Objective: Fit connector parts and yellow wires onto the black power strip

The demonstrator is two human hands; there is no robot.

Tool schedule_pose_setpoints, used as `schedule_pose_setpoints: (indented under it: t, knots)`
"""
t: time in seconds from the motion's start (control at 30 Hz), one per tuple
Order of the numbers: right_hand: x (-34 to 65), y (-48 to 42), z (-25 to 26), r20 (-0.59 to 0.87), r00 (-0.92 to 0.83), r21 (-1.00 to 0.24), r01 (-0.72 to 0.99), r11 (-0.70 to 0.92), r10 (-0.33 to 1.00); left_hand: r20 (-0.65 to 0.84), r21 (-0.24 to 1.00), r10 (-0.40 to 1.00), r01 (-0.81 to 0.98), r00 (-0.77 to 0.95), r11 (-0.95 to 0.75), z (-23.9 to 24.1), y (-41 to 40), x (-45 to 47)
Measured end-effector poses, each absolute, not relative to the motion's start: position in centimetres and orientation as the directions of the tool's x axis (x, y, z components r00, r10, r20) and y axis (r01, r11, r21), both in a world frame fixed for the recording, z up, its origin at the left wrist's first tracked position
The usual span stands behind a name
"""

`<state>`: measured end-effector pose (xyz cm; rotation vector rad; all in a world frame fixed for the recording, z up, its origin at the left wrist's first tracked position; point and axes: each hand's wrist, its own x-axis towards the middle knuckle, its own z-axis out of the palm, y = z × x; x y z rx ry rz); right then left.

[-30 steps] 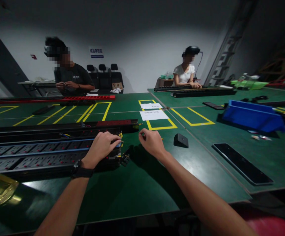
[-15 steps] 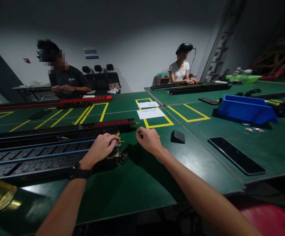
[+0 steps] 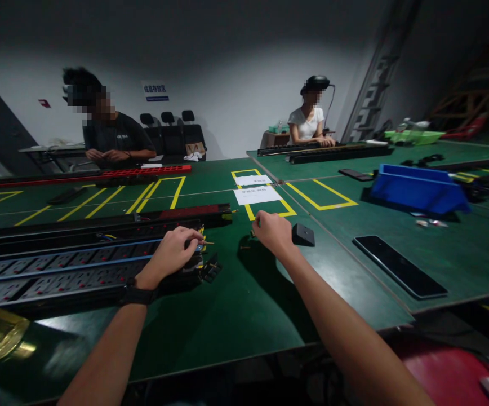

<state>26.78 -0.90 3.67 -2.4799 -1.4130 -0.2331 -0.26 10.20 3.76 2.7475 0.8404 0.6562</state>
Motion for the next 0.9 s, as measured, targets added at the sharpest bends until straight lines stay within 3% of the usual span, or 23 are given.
schedule_pose_setpoints:
  t: [0.2, 0.37, 0.57, 0.73, 0.9]
  knots:
    - [29.2, -1.4, 4.1, 0.235, 0.644, -0.205, 0.765, -0.61, 0.728, 0.348, 0.301, 0.581, 0.499, 0.735, -0.812, 3.9, 10.2, -0.2]
    - [29.7, -1.5, 3.5, 0.171, 0.626, -0.18, 0.779, -0.6, 0.761, 0.348, 0.271, 0.599, 0.534, 0.721, -0.801, 4.2, 10.0, -0.1]
    - [31.4, -1.8, 3.0, 0.249, 0.622, -0.126, 0.781, -0.612, 0.743, 0.355, 0.242, 0.577, 0.524, 0.735, -0.817, 3.9, 10.2, -0.2]
    - [34.6, -2.9, 3.0, 0.064, 0.681, -0.176, 0.727, -0.664, 0.729, 0.35, 0.224, 0.569, 0.524, 0.744, -0.822, 3.8, 10.3, -0.2]
    - [36.6, -3.5, 2.7, 0.021, 0.593, -0.234, 0.786, -0.573, 0.805, 0.352, 0.218, 0.567, 0.524, 0.745, -0.823, 3.8, 10.4, -0.3]
